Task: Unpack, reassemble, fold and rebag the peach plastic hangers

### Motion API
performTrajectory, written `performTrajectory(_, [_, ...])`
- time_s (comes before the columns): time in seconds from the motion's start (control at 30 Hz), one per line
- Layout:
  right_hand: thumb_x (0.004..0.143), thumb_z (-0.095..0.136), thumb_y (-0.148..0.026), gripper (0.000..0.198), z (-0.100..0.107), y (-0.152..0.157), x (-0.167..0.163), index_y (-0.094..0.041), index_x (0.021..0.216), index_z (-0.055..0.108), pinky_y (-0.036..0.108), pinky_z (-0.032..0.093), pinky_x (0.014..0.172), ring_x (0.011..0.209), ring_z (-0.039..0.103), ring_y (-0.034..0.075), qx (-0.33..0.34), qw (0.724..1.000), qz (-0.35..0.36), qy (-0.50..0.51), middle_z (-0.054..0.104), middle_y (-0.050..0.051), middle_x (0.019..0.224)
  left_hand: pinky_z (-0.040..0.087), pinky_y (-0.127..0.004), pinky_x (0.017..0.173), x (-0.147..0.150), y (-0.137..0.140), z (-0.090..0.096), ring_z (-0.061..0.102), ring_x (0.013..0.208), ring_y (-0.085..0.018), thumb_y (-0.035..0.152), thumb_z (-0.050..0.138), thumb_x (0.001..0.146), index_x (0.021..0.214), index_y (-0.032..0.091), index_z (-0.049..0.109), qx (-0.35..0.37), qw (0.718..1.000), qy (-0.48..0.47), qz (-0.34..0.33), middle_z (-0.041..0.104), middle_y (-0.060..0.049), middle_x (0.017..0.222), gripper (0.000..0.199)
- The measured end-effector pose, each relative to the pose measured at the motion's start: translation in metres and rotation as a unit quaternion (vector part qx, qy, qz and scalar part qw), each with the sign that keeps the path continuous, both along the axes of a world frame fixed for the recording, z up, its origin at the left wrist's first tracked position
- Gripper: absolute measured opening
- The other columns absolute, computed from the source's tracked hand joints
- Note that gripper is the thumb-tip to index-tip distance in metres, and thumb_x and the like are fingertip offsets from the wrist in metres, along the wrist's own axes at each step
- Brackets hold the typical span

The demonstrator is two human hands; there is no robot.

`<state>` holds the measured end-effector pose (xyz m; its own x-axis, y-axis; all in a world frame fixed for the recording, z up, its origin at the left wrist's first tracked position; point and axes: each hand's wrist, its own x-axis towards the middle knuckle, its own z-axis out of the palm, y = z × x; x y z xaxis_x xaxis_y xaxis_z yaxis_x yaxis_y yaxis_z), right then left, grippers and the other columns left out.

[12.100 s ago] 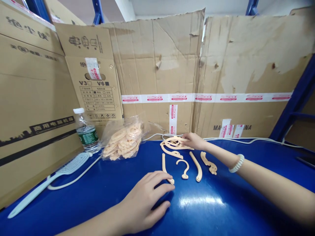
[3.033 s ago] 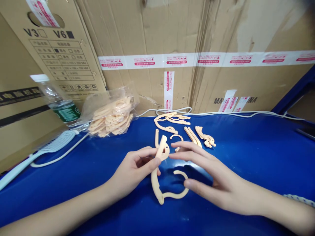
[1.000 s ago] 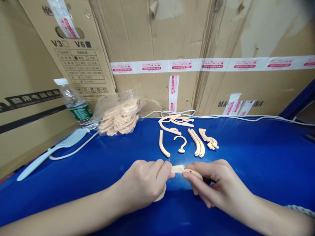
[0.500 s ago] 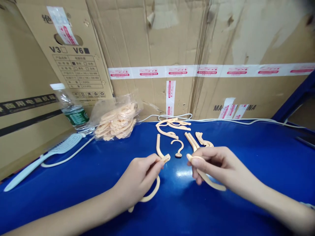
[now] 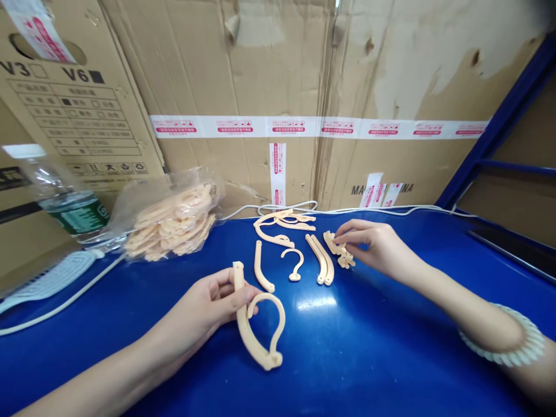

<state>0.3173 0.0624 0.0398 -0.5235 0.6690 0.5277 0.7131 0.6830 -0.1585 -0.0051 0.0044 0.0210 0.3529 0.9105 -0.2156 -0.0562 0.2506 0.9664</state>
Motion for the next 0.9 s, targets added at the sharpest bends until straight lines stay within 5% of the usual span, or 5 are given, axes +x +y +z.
performTrajectory(0.33, [0.075, 0.046, 0.007, 0.041, -0.014, 0.013, 0.011, -0.017, 0.094, 0.074, 0.031, 0.057, 0.079, 0.092, 0.070, 0.021, -0.059, 0.992, 0.000, -0.113, 0.073, 0.008, 0.103, 0.055, -0.027, 0.083, 0.000, 0.003, -0.001, 0.065, 0.083, -0.016, 0.034, 0.087, 0.070, 0.077, 0.014, 0.069, -0.023, 0.996, -0.060, 0.059, 0.073, -0.006, 0.084, 0.028])
performTrajectory(0.47, [0.085, 0.046, -0.002, 0.039, -0.011, -0.010, -0.010, -0.015, 0.115, 0.066, 0.040, 0.054, 0.089, 0.106, 0.064, 0.025, 0.004, 0.998, 0.033, -0.063, 0.068, 0.013, 0.114, 0.056, -0.027, 0.083, 0.003, 0.001, -0.002, 0.066, 0.083, -0.016, 0.032, 0.087, 0.070, 0.075, 0.014, 0.067, -0.029, 0.994, -0.077, 0.067, 0.074, -0.007, 0.087, 0.027])
performTrajectory(0.63, [0.097, 0.050, -0.023, 0.037, -0.008, -0.058, -0.056, -0.016, 0.133, 0.055, 0.040, 0.047, 0.097, 0.116, 0.056, 0.024, 0.074, 0.971, 0.202, -0.103, 0.063, 0.010, 0.129, 0.056, -0.026, 0.076, 0.008, -0.003, -0.002, 0.066, 0.077, -0.014, 0.033, 0.087, 0.070, 0.081, 0.012, 0.068, -0.006, 0.996, -0.082, 0.043, 0.072, -0.005, 0.081, 0.030])
performTrajectory(0.77, [0.100, 0.046, -0.021, 0.036, -0.015, -0.075, -0.068, -0.022, 0.134, 0.056, 0.043, 0.036, 0.104, 0.134, 0.041, 0.028, 0.221, 0.940, 0.202, -0.160, 0.054, 0.001, 0.143, 0.055, -0.025, 0.074, 0.009, -0.007, -0.003, 0.066, 0.077, -0.014, 0.035, 0.085, 0.073, 0.088, 0.013, 0.067, -0.008, 0.997, -0.074, 0.016, 0.071, -0.005, 0.082, 0.032])
performTrajectory(0.9, [0.100, 0.048, -0.037, 0.030, -0.022, -0.073, -0.069, -0.023, 0.121, 0.064, 0.045, 0.027, 0.111, 0.139, 0.036, 0.027, 0.203, 0.941, 0.214, -0.166, 0.053, 0.001, 0.144, 0.055, -0.024, 0.074, 0.011, -0.011, -0.003, 0.066, 0.077, -0.014, 0.034, 0.085, 0.073, 0.084, 0.013, 0.065, 0.001, 0.997, -0.072, 0.017, 0.070, -0.004, 0.081, 0.031])
